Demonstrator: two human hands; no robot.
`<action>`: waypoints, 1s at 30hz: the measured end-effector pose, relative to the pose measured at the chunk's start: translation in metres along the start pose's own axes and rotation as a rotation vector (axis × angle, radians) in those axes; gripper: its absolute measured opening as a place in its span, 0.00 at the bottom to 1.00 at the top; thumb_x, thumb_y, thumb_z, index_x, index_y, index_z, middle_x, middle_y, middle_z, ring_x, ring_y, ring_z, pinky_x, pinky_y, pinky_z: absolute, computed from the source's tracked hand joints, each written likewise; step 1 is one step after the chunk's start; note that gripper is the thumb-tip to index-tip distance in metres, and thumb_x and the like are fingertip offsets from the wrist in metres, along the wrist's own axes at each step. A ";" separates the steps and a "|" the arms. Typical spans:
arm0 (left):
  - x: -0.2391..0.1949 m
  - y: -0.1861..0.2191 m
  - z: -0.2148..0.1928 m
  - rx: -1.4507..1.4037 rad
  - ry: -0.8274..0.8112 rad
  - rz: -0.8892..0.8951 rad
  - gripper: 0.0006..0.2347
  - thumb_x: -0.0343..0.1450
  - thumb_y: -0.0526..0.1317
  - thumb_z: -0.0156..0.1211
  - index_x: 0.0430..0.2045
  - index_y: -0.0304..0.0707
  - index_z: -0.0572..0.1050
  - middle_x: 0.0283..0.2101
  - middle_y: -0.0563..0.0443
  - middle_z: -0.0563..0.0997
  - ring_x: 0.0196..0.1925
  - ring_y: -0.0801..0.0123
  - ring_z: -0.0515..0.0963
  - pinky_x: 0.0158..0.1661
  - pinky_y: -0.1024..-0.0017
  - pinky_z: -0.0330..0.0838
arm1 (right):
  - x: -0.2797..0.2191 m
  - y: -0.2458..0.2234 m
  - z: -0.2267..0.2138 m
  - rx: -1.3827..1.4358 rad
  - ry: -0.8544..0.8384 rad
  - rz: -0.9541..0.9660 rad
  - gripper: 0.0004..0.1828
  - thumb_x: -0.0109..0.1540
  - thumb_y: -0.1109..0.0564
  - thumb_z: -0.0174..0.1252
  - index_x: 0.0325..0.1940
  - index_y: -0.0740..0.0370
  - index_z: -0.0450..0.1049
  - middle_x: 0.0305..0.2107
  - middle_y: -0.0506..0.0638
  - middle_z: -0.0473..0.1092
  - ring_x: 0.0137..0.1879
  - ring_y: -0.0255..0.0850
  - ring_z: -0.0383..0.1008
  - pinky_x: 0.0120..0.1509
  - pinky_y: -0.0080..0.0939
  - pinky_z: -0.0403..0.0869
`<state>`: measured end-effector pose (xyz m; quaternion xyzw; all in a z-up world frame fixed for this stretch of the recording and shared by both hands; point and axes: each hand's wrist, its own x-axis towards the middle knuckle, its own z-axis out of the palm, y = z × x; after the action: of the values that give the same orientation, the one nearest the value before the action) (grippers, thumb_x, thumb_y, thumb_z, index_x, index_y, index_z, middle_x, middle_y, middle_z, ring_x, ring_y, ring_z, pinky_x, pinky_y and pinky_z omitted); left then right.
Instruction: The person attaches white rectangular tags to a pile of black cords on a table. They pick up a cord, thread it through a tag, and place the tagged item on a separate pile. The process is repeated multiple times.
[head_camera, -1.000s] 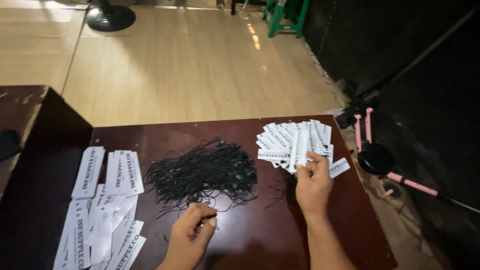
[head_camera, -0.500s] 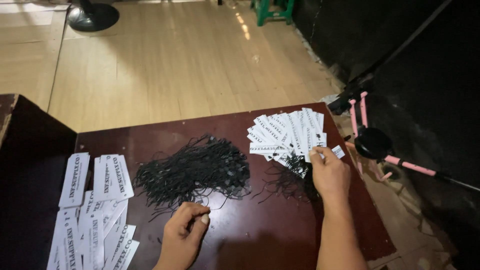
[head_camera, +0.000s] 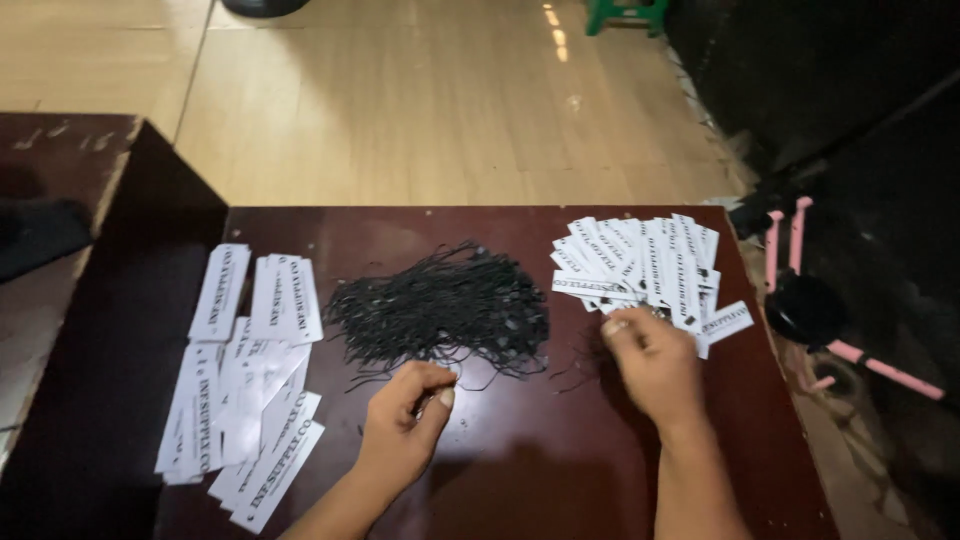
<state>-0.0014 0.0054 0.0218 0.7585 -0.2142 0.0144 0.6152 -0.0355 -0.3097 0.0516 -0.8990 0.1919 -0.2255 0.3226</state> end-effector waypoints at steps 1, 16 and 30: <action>0.001 -0.001 -0.001 -0.005 -0.001 -0.001 0.06 0.71 0.35 0.58 0.37 0.40 0.81 0.36 0.53 0.81 0.33 0.73 0.77 0.37 0.76 0.70 | -0.002 -0.011 0.003 0.043 -0.164 -0.056 0.08 0.62 0.55 0.62 0.43 0.55 0.83 0.30 0.44 0.80 0.35 0.35 0.77 0.41 0.37 0.73; -0.004 -0.011 0.001 0.109 -0.153 0.117 0.07 0.71 0.38 0.58 0.39 0.39 0.77 0.44 0.49 0.81 0.47 0.60 0.81 0.49 0.65 0.73 | -0.033 -0.035 0.046 -0.036 -0.485 -0.553 0.04 0.58 0.57 0.62 0.37 0.51 0.78 0.28 0.41 0.73 0.29 0.40 0.75 0.35 0.42 0.70; -0.006 -0.015 0.003 0.123 -0.164 0.064 0.05 0.70 0.37 0.60 0.37 0.41 0.78 0.41 0.52 0.80 0.45 0.62 0.81 0.49 0.67 0.72 | -0.038 -0.030 0.054 -0.207 -0.467 -0.481 0.05 0.61 0.51 0.60 0.30 0.48 0.72 0.27 0.42 0.67 0.31 0.45 0.72 0.34 0.49 0.70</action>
<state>-0.0023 0.0067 0.0057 0.7864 -0.2866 -0.0151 0.5469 -0.0327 -0.2429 0.0235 -0.9737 -0.0823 -0.0628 0.2028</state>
